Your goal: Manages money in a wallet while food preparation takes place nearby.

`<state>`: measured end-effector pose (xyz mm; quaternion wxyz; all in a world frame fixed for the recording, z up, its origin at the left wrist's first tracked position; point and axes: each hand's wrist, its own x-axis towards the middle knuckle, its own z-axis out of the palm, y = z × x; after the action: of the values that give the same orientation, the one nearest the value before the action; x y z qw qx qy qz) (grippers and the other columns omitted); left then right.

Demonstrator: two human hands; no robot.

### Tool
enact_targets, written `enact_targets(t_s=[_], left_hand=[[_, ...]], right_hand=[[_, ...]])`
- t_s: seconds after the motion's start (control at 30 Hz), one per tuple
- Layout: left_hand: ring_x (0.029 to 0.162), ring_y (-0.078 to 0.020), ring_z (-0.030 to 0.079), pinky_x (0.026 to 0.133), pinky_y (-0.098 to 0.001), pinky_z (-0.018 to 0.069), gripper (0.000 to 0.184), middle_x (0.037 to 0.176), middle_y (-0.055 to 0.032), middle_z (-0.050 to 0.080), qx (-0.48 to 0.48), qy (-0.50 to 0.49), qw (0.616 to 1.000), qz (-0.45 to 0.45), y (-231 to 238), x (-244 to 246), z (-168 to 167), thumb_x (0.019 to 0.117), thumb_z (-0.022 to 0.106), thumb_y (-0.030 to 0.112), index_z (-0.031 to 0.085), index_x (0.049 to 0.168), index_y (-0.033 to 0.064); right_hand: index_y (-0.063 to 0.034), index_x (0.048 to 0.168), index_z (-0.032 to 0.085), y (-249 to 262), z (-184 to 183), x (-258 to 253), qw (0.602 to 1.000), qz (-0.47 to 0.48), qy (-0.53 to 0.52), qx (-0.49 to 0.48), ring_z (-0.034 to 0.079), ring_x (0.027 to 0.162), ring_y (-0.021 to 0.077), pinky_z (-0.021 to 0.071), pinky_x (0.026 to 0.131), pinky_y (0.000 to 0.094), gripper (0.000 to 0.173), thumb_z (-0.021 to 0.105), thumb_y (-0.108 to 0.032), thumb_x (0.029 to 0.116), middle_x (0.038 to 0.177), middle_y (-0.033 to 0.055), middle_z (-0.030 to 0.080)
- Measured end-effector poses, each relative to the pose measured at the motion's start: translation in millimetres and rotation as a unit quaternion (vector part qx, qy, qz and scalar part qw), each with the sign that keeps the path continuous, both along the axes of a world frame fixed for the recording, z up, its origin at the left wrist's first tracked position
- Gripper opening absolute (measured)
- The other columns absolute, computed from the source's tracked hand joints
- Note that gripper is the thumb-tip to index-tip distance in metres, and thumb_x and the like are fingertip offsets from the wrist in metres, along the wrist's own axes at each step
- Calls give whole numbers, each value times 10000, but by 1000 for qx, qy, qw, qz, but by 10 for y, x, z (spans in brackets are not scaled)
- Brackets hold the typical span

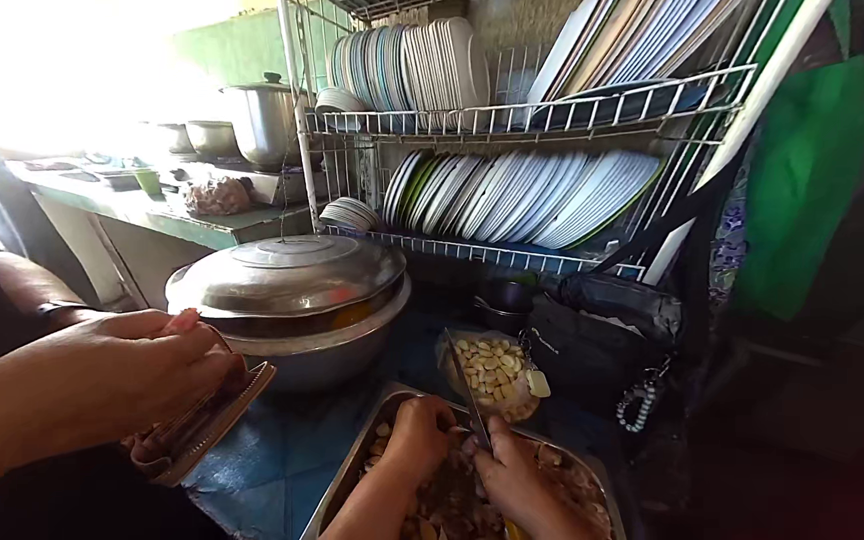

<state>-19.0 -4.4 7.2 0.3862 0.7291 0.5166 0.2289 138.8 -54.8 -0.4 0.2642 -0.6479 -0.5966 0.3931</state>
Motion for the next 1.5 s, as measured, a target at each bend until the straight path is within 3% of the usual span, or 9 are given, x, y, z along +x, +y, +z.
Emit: enact_targets(t_s=[0.13,0.27,0.47,0.97,1.13,1.5], left_hand=[[804,-108,669,791,-294,565,196,918,-58,704,-55,-126,990,22,0,21,-37,899,770,176,715,1008,24],[628,-70,594,609,-209,518,124,785,-24,654,-180,-275,942,69,-14,-7,-28,900,774,79,701,971,8],[651,-135,658,646,-255,586,112,793,-90,671,-274,-400,867,115,-53,52,-9,921,719,-13,627,980,-34],[623,-140,659,637,-263,594,76,743,-93,662,-282,-419,853,133,-56,58,16,947,677,-25,603,933,-34],[627,-133,660,641,-257,594,79,749,-88,661,-287,-410,858,115,-93,60,55,951,670,-30,591,950,-28],[630,-124,655,641,-255,591,71,766,-71,653,-268,-379,882,82,-139,60,15,953,647,-57,583,957,-26]], right_hand=[[-41,1337,469,5,-10,-7,999,-25,25,12,646,661,207,570,621,397,312,446,-112,1034,980,111,637],[-26,1333,483,4,-17,-25,997,-58,54,25,615,604,165,550,563,340,322,438,-50,1015,940,82,644],[-11,1317,508,-53,-18,-47,990,-52,98,89,600,582,145,539,546,323,341,452,-86,988,854,55,638],[-18,1351,462,-68,8,-79,995,2,58,86,632,666,148,566,629,336,360,429,-84,999,937,70,624],[-12,1353,442,-82,41,-106,997,-9,27,71,638,697,164,570,678,350,333,427,-75,1027,943,84,615],[-5,1324,423,-94,92,-146,999,-9,12,34,627,685,161,563,665,341,287,400,-46,1041,915,87,585]])
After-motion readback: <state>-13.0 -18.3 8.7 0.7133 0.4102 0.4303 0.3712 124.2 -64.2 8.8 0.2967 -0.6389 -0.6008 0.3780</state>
